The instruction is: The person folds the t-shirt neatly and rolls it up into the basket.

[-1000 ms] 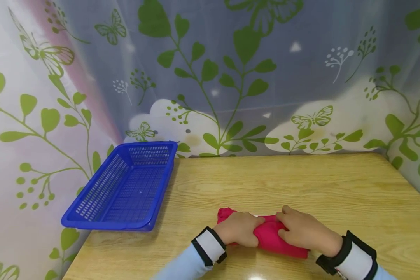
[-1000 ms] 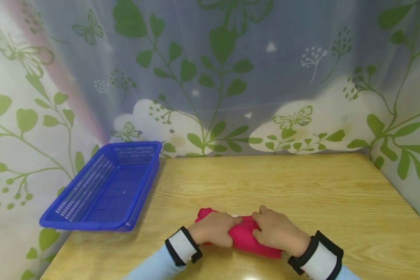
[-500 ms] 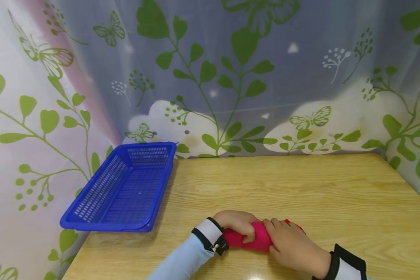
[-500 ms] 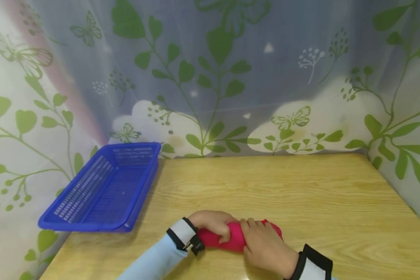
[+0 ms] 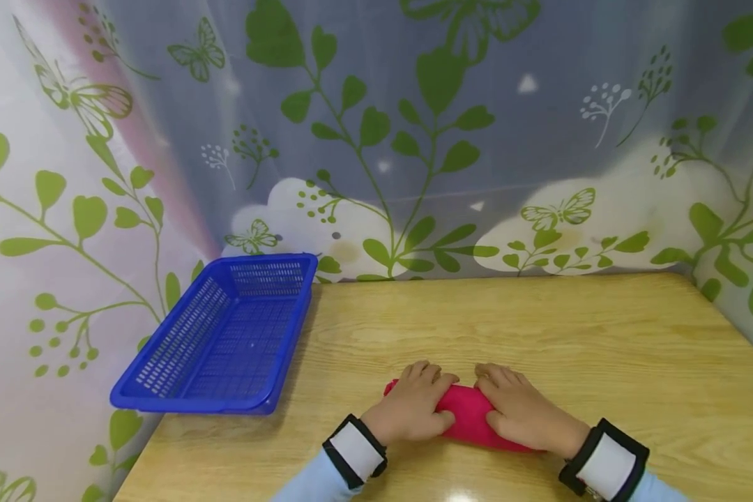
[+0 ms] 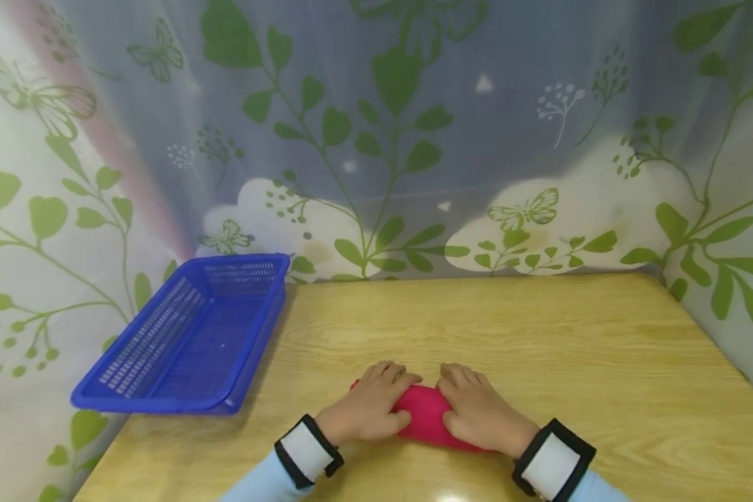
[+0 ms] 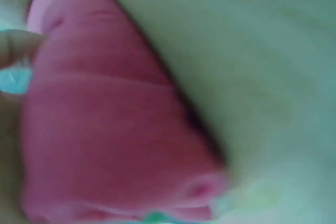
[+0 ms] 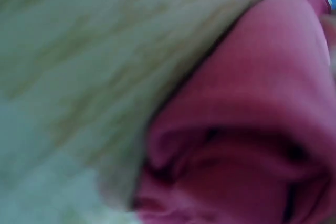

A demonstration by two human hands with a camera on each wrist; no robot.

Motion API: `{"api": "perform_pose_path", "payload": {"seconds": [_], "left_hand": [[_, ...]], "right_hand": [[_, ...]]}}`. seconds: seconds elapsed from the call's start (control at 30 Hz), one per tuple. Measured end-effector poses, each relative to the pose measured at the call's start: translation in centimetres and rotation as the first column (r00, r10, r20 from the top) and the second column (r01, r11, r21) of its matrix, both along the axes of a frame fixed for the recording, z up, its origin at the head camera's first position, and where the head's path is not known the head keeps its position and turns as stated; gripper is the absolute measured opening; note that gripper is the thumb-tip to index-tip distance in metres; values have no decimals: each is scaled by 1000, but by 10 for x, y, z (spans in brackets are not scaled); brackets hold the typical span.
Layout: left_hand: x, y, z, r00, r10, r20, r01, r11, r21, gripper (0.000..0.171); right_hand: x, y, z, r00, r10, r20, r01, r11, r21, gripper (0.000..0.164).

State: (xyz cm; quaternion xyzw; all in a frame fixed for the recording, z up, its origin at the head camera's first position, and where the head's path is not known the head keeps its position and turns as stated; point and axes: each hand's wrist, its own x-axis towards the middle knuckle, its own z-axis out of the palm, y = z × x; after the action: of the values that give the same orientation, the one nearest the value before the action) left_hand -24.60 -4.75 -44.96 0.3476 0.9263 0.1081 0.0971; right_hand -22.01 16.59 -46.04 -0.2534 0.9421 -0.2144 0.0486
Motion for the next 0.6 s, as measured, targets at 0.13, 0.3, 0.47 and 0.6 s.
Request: {"api": "perform_pose_path", "payload": {"seconds": [0.13, 0.3, 0.47, 0.6], "left_hand": [[-15, -13, -10, 962, 20, 273, -51, 993, 104, 62], [-30, -28, -18, 896, 30, 444, -98, 986, 133, 71], [-31, -41, -20, 889, 27, 457, -121, 977, 178, 75], [-26, -56, -14, 917, 93, 388, -194, 954, 229, 79]], "right_hand": [[-12, 12, -2, 961, 49, 273, -12, 991, -137, 51], [-25, 22, -2, 886, 118, 449, -17, 975, -223, 69], [-23, 44, 1, 846, 152, 512, -12, 964, -265, 63], [-17, 65, 7, 855, 171, 489, -32, 960, -279, 60]]}}
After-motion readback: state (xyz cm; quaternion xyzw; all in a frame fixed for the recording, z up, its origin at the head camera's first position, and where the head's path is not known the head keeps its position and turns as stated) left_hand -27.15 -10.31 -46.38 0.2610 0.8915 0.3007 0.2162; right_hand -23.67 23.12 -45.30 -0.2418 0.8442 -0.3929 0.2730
